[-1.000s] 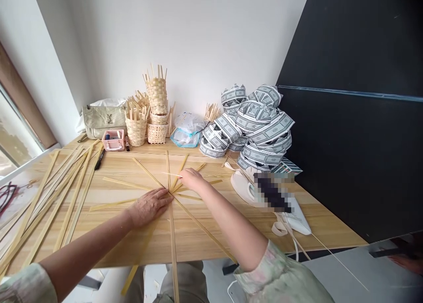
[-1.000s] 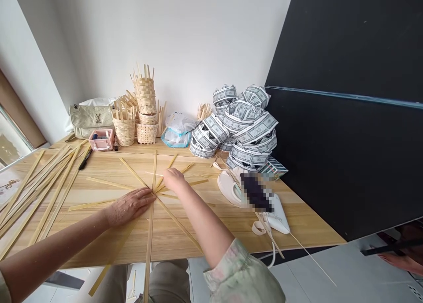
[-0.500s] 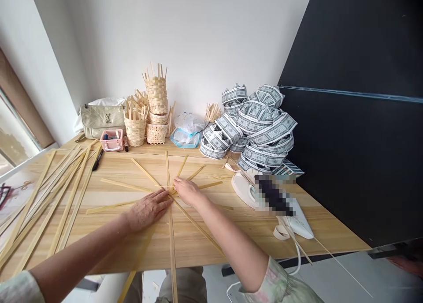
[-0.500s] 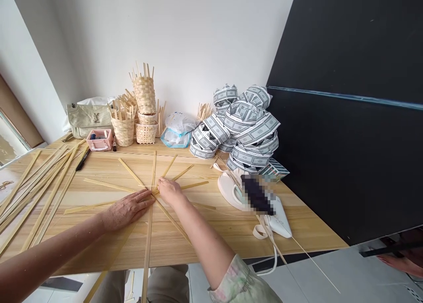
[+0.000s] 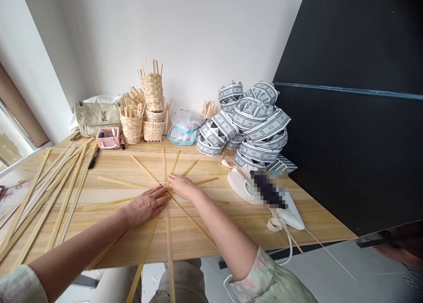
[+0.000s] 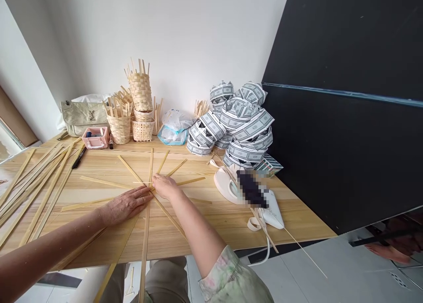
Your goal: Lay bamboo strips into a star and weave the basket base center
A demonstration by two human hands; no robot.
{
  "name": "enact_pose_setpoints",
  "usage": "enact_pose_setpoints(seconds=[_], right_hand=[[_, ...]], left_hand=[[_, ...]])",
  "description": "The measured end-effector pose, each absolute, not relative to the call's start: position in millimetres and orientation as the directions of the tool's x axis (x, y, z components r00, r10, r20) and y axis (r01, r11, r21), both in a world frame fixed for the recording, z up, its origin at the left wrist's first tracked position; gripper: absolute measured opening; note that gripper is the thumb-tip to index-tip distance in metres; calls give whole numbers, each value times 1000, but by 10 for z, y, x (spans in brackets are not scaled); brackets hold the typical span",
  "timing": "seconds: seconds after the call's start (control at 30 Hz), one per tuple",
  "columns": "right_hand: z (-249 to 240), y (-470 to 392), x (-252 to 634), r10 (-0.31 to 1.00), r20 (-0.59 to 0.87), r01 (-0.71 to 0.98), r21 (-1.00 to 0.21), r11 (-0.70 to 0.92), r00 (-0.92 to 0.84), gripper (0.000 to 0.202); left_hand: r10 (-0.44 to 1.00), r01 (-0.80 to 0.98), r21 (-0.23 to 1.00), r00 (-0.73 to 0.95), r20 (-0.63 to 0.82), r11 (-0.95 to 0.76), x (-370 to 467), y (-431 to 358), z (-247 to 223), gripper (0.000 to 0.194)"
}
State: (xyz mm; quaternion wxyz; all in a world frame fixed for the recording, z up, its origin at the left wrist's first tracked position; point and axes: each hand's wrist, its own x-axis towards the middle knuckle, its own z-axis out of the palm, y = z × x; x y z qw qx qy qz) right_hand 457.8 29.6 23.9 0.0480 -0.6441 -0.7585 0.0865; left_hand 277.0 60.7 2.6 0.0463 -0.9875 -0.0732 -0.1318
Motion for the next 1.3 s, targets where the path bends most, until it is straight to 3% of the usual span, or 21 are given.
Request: enact_pose_setpoints(seconds=[0.47, 0.73, 1.07, 1.2, 1.3], right_hand=[[539, 51, 4627, 996, 6, 980, -179, 86, -87, 30], [483, -255, 4756, 999, -25, 988, -150, 28, -32, 36], [408, -168, 4712, 996, 26, 971, -219, 91, -87, 39], [491, -184, 4715, 1000, -18, 977, -211, 10, -14, 46], [608, -218, 4780, 979, -84, 969, -151, -197, 186, 56]], left_hand=[[200, 204, 19, 936, 290, -979, 2740, 607, -6, 35], [176, 181, 5, 949, 260, -984, 2756, 607, 61, 34], [112, 106, 37, 961, 253, -994, 2768, 605, 223, 31], [152, 164, -30, 961, 233, -986, 2803, 823, 216, 30], [204, 221, -50, 952, 230, -974, 2856, 1052, 186, 30]])
